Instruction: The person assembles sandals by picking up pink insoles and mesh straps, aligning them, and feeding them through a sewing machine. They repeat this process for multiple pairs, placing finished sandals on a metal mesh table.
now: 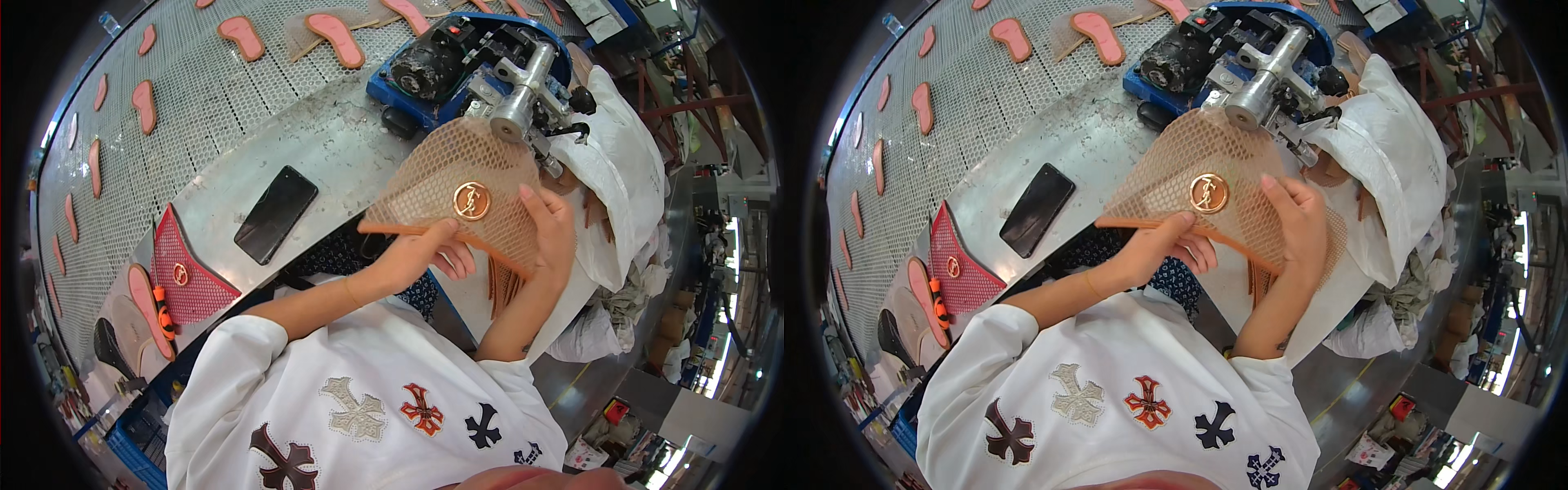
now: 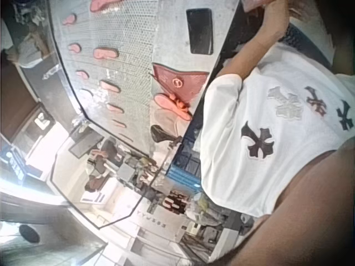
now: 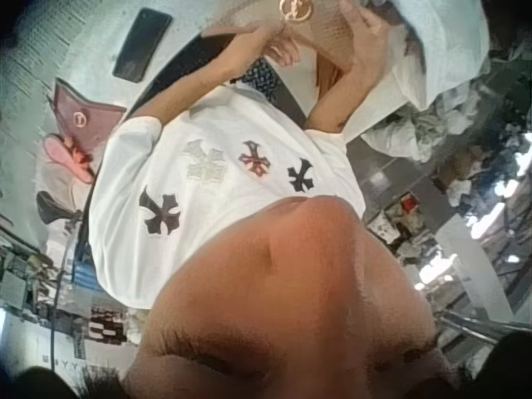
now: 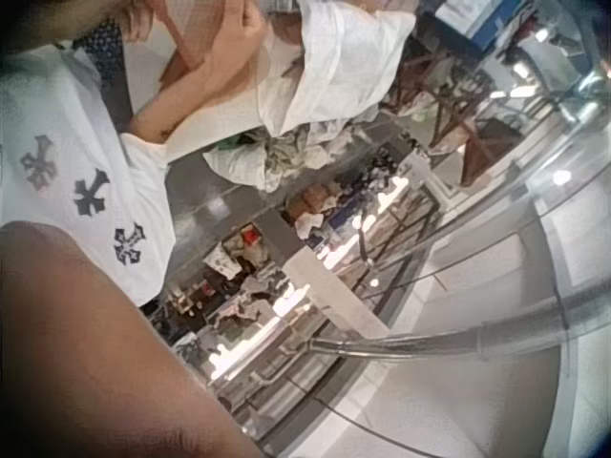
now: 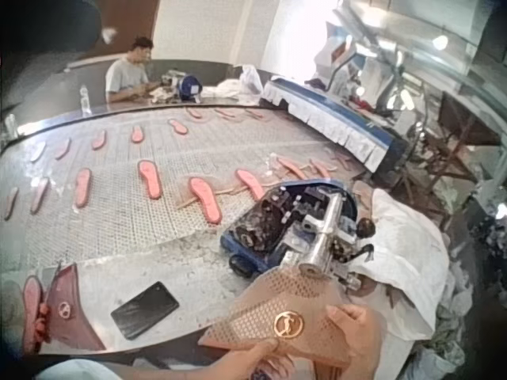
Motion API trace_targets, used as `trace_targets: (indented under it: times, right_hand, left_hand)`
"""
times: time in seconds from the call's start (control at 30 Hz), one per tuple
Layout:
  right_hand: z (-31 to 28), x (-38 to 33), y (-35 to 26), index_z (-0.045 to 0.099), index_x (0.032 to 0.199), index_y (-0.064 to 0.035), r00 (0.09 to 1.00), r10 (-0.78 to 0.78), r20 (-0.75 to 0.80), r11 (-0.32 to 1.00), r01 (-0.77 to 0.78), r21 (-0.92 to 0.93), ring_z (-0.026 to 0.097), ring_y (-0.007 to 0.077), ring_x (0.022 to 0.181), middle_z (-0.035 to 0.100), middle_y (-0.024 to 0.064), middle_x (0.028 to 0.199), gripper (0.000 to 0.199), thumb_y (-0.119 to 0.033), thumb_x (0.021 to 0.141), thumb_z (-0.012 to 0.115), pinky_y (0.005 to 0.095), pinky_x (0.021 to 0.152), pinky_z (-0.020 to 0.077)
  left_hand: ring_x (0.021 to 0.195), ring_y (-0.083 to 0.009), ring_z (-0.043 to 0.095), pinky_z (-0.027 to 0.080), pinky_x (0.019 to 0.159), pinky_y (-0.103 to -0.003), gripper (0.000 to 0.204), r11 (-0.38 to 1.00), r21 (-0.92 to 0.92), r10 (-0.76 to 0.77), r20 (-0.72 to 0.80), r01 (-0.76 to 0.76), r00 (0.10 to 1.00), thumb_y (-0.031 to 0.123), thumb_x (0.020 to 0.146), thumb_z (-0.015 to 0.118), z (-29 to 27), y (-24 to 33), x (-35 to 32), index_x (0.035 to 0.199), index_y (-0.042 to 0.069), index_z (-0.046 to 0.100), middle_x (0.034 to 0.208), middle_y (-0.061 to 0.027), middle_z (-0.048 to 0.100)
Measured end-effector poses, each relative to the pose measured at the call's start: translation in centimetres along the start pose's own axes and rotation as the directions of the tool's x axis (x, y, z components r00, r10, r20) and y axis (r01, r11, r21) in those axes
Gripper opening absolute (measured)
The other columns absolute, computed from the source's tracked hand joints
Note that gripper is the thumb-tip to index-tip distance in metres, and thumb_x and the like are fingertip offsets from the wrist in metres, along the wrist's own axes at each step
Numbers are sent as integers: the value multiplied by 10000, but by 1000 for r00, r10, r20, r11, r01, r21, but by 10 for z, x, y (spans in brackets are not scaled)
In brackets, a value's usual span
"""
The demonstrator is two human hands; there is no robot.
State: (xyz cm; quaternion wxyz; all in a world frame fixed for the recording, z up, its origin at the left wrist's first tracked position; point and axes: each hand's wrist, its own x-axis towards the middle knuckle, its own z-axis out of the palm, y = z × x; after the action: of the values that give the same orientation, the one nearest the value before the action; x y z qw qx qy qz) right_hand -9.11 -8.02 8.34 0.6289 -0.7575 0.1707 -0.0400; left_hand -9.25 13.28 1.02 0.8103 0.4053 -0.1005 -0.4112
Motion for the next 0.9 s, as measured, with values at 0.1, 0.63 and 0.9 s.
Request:
trace_targets:
  times: [0.1,0.63,0.9]
  right_hand:
    - [-15,-1,-19,679,772,9,997,-68,44,988,74,-134,504,28,601,624,-18,700,255,-205,911,680,208,555,376]
    - [19,-5,26,684,887,52,973,2,231,996,20,-92,583,105,620,697,104,781,286,-217,949,613,232,591,460]
    - [36,-36,92,673,970,40,943,94,318,992,-62,-110,582,108,639,704,109,824,261,-202,966,577,235,627,460]
  left_hand:
    - [700,-200,635,535,691,-318,568,998,-32,-45,60,47,997,440,1039,264,12,-6,7,1016,-17,600,822,-158,666]
    - [903,-228,642,521,858,-403,477,954,-250,62,-368,-164,928,385,986,306,-8,23,9,1125,9,563,1017,-158,669]
    - [907,-196,604,487,857,-367,249,545,718,807,-589,-432,39,167,937,496,-179,127,-60,1082,-14,587,960,-64,618]
